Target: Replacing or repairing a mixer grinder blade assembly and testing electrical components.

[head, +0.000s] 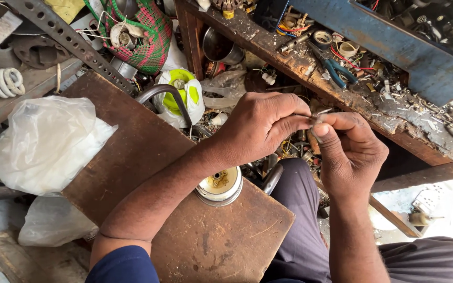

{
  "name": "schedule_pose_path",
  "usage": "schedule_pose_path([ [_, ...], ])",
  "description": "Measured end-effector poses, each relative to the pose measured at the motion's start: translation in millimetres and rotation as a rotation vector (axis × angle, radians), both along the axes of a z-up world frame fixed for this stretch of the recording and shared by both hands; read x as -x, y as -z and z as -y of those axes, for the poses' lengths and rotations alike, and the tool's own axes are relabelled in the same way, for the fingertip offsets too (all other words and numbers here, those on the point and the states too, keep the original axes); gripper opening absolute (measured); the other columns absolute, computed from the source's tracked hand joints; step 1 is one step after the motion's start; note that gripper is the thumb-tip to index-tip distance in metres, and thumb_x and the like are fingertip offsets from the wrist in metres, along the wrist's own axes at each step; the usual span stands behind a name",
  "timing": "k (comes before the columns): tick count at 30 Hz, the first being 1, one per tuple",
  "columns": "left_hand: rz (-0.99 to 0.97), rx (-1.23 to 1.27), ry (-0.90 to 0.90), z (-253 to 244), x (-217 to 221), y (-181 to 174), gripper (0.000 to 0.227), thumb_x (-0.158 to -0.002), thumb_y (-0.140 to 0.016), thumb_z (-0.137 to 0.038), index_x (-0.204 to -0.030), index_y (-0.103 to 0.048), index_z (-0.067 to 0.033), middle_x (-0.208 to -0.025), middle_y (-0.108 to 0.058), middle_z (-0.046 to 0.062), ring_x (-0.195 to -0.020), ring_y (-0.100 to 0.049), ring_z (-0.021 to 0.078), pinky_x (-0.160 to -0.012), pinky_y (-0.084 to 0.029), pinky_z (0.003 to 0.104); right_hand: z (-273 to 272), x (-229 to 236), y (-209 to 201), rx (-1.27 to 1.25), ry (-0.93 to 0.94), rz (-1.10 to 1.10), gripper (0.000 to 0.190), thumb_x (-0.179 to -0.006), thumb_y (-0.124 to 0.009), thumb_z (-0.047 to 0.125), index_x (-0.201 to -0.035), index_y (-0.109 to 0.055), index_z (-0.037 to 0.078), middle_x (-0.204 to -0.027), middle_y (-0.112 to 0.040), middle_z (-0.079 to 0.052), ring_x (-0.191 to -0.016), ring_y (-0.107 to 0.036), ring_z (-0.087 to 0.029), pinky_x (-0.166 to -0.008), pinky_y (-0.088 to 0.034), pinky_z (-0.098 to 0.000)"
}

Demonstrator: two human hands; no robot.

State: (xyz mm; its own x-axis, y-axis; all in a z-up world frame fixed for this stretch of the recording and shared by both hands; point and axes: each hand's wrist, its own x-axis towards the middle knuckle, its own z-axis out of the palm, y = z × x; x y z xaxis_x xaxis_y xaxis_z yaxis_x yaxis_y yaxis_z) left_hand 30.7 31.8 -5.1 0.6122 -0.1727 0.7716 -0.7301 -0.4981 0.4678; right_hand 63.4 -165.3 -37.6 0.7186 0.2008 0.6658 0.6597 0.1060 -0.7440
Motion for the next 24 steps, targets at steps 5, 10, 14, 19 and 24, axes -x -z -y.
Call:
schedule_pose_path([
  [5, 0.113, 0.026, 0.067, 0.4, 1.3, -2.6, 0.014, -0.099, -0.075, -0.010, -0.110, -0.068, -0.0055, -0.097, -0.072, 0.006, -0.090, -0.076, 0.0207, -0.076, -0.062, 0.031, 2.6, -2.6, 1.5, -0.025, -0.014, -0.081, 0.013, -0.104, -0.075, 0.006, -0.112, -0.073, -0.003, -0.106, -0.069, -0.004, -0.088, -0.061, -0.006, -0.081, -0.050, -0.0190],
  [10, -0.050, 0.139, 0.136, 4.6, -1.9, 3.3, 0.016, -0.099, -0.075, -0.011, -0.111, -0.067, -0.0056, -0.100, -0.072, 0.006, -0.092, -0.077, 0.0199, -0.077, -0.064, 0.031, 0.7, -2.8, 0.3, -0.065, -0.032, -0.050, 0.013, -0.104, -0.074, 0.005, -0.113, -0.072, -0.004, -0.109, -0.070, -0.005, -0.092, -0.064, -0.007, -0.084, -0.052, -0.0197],
  [14, -0.006, 0.025, -0.006, 5.0, 1.9, 1.2, 0.013, -0.098, -0.077, -0.012, -0.106, -0.068, -0.0060, -0.093, -0.073, 0.006, -0.086, -0.076, 0.0206, -0.073, -0.061, 0.034, -1.4, 3.2, 1.6, -0.069, -0.004, -0.045, 0.011, -0.103, -0.073, 0.005, -0.110, -0.072, -0.004, -0.105, -0.067, -0.003, -0.087, -0.061, -0.006, -0.076, -0.050, -0.0189],
  [19, 0.058, -0.013, 0.015, 7.6, 7.0, -5.3, 0.014, -0.097, -0.076, -0.011, -0.108, -0.068, -0.0059, -0.094, -0.073, 0.008, -0.087, -0.075, 0.0232, -0.074, -0.060, 0.035, 5.4, -0.2, 10.3, -0.084, -0.035, -0.091, 0.012, -0.104, -0.072, 0.005, -0.112, -0.071, -0.004, -0.105, -0.069, -0.004, -0.088, -0.061, -0.006, -0.078, -0.049, -0.0179],
  [24, -0.004, 0.010, 0.053, 7.4, -1.0, 6.7, 0.012, -0.099, -0.073, -0.013, -0.107, -0.067, -0.0061, -0.093, -0.073, 0.006, -0.086, -0.076, 0.0194, -0.073, -0.062, 0.033, 4.9, 2.8, 12.3, -0.119, -0.025, -0.126, 0.012, -0.104, -0.072, 0.005, -0.112, -0.070, -0.003, -0.105, -0.070, -0.004, -0.087, -0.061, -0.006, -0.077, -0.049, -0.0179],
])
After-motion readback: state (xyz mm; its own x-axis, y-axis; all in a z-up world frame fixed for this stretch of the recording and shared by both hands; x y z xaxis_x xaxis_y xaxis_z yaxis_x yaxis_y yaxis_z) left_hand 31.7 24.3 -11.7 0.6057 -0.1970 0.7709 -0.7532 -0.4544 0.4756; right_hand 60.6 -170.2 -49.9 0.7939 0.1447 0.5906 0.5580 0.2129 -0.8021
